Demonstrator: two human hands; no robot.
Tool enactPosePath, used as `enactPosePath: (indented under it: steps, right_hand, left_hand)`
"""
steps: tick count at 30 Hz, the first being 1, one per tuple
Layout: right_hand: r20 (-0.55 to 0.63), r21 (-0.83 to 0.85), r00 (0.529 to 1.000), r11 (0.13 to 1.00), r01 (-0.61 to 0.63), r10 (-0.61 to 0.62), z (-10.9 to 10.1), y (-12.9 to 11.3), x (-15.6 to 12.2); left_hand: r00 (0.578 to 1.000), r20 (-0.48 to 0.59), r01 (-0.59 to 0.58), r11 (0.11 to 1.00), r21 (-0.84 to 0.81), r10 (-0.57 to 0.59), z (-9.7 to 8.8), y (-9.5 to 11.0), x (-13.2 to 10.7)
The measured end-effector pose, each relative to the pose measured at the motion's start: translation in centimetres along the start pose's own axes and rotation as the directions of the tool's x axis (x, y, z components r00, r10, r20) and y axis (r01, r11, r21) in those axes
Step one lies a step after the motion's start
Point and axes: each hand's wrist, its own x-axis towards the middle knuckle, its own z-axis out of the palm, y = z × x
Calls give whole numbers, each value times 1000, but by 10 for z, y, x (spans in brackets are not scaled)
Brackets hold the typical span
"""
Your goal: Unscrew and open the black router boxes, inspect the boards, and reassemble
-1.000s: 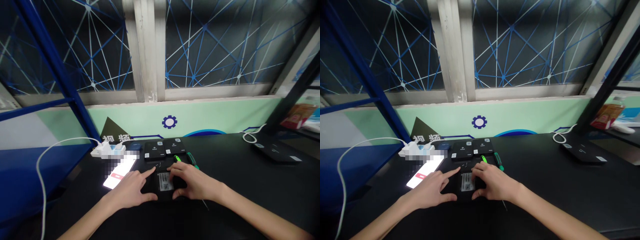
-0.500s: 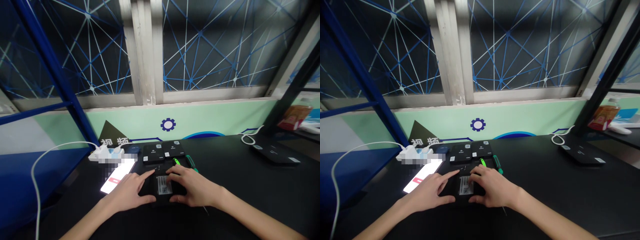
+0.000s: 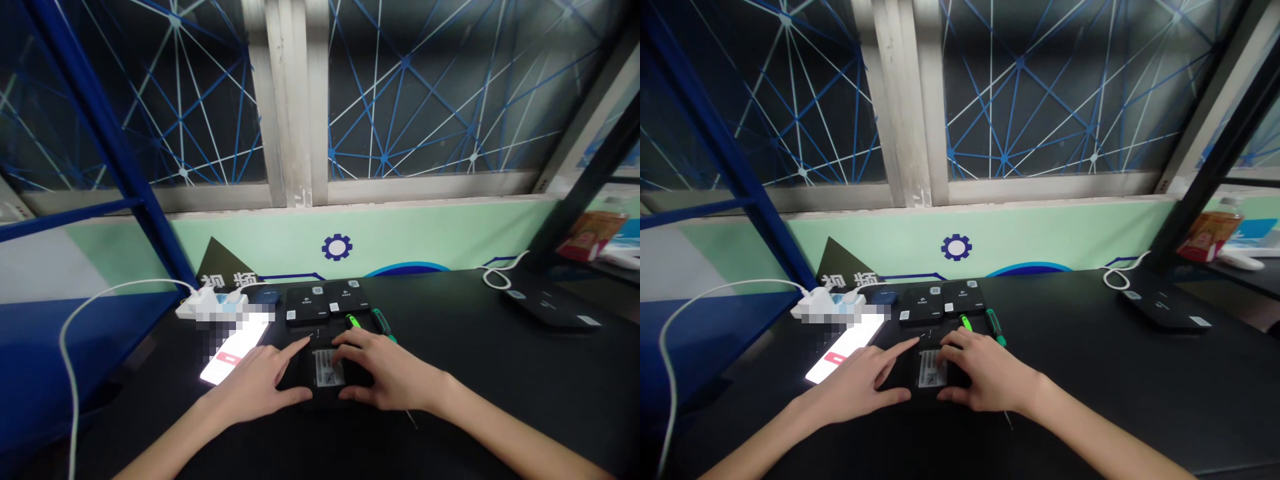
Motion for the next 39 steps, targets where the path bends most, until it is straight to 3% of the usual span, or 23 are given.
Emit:
enactPosePath:
  steps: [23, 39]
  right_hand:
    - [-13, 30, 999, 999, -43, 43, -4, 6, 0]
    - [-34, 168, 999, 986, -18, 24, -3, 7, 1]
  left_hand:
    - [1000, -12, -20, 1000, 18, 21, 2, -2, -1]
    - [998, -43, -32, 999, 38, 34, 5, -7, -1]
